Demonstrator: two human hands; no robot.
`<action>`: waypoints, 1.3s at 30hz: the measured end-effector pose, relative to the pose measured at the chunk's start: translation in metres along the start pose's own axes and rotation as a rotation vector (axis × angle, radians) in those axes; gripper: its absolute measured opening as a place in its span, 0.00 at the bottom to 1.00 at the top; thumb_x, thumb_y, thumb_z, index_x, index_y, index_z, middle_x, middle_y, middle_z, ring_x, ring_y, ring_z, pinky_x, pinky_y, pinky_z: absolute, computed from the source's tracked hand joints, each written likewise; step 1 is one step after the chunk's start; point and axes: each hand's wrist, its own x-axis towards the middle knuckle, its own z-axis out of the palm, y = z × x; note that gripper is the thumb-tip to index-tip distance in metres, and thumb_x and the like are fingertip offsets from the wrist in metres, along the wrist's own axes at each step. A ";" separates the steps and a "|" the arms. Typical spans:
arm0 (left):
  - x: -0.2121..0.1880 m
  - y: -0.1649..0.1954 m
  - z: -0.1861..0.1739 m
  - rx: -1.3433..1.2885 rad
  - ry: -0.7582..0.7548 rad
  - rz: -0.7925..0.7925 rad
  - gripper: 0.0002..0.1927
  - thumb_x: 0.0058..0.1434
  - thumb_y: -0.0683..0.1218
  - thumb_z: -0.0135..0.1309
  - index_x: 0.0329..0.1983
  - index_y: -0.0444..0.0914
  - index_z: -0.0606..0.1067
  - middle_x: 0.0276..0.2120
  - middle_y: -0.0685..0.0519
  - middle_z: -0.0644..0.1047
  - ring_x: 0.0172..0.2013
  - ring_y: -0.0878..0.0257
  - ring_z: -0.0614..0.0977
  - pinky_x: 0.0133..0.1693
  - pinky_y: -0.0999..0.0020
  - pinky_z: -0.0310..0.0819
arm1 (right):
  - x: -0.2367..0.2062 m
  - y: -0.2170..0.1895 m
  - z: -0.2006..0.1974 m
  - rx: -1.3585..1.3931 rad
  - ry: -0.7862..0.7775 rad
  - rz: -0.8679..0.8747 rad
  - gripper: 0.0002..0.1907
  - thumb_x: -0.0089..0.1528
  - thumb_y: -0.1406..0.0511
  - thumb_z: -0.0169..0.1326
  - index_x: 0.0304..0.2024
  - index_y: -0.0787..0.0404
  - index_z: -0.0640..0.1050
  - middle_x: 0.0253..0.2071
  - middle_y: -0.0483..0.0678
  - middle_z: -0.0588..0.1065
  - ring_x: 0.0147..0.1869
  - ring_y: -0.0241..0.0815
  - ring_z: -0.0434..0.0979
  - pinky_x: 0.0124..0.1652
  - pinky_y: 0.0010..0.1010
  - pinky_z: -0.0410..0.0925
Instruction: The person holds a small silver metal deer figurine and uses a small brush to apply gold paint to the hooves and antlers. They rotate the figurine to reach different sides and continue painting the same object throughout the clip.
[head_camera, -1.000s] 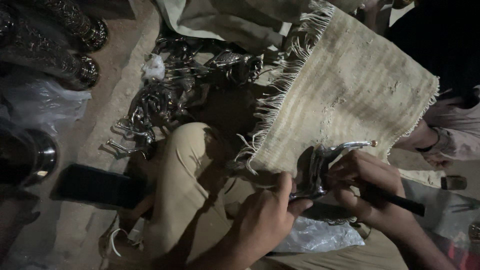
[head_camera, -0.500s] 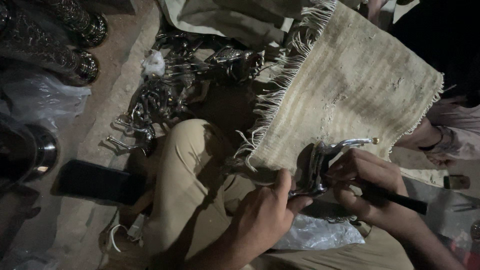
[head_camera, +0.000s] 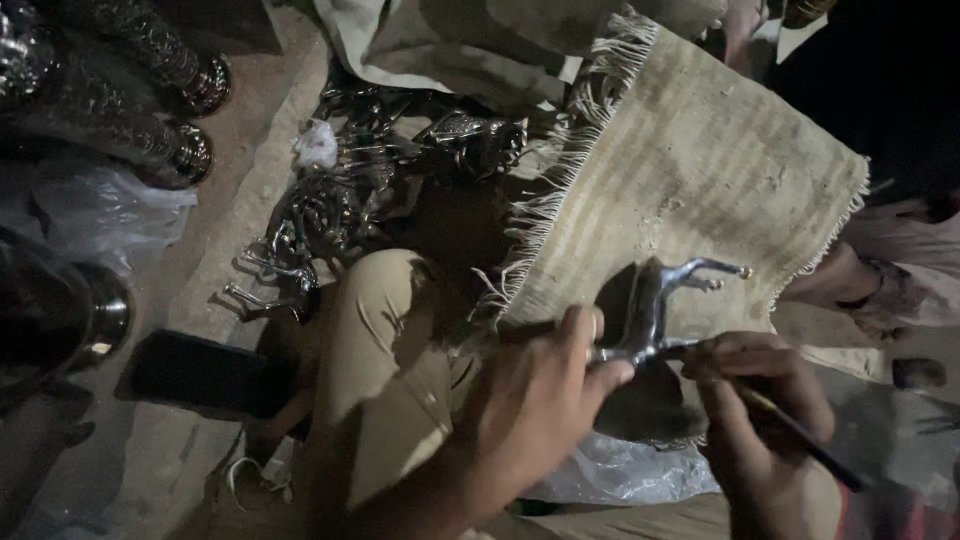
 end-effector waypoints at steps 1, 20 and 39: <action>0.006 0.002 -0.004 0.063 -0.089 -0.090 0.23 0.70 0.55 0.52 0.61 0.39 0.64 0.23 0.48 0.78 0.22 0.54 0.82 0.23 0.61 0.74 | 0.000 0.001 0.001 -0.026 -0.012 -0.034 0.05 0.65 0.76 0.51 0.43 0.68 0.72 0.48 0.55 0.75 0.50 0.42 0.78 0.51 0.31 0.72; 0.035 -0.040 -0.027 0.156 0.229 0.555 0.18 0.59 0.54 0.64 0.52 0.50 0.83 0.48 0.55 0.78 0.50 0.58 0.78 0.52 0.57 0.67 | 0.053 0.005 0.011 -0.025 -0.099 0.117 0.07 0.63 0.78 0.53 0.44 0.72 0.74 0.43 0.54 0.78 0.47 0.38 0.80 0.49 0.27 0.74; 0.045 -0.055 -0.021 0.193 0.272 0.650 0.17 0.55 0.56 0.66 0.47 0.51 0.83 0.46 0.57 0.80 0.47 0.62 0.79 0.50 0.59 0.65 | 0.059 0.004 0.004 -0.126 -0.132 0.151 0.10 0.60 0.77 0.50 0.45 0.72 0.75 0.41 0.53 0.79 0.45 0.37 0.81 0.46 0.26 0.74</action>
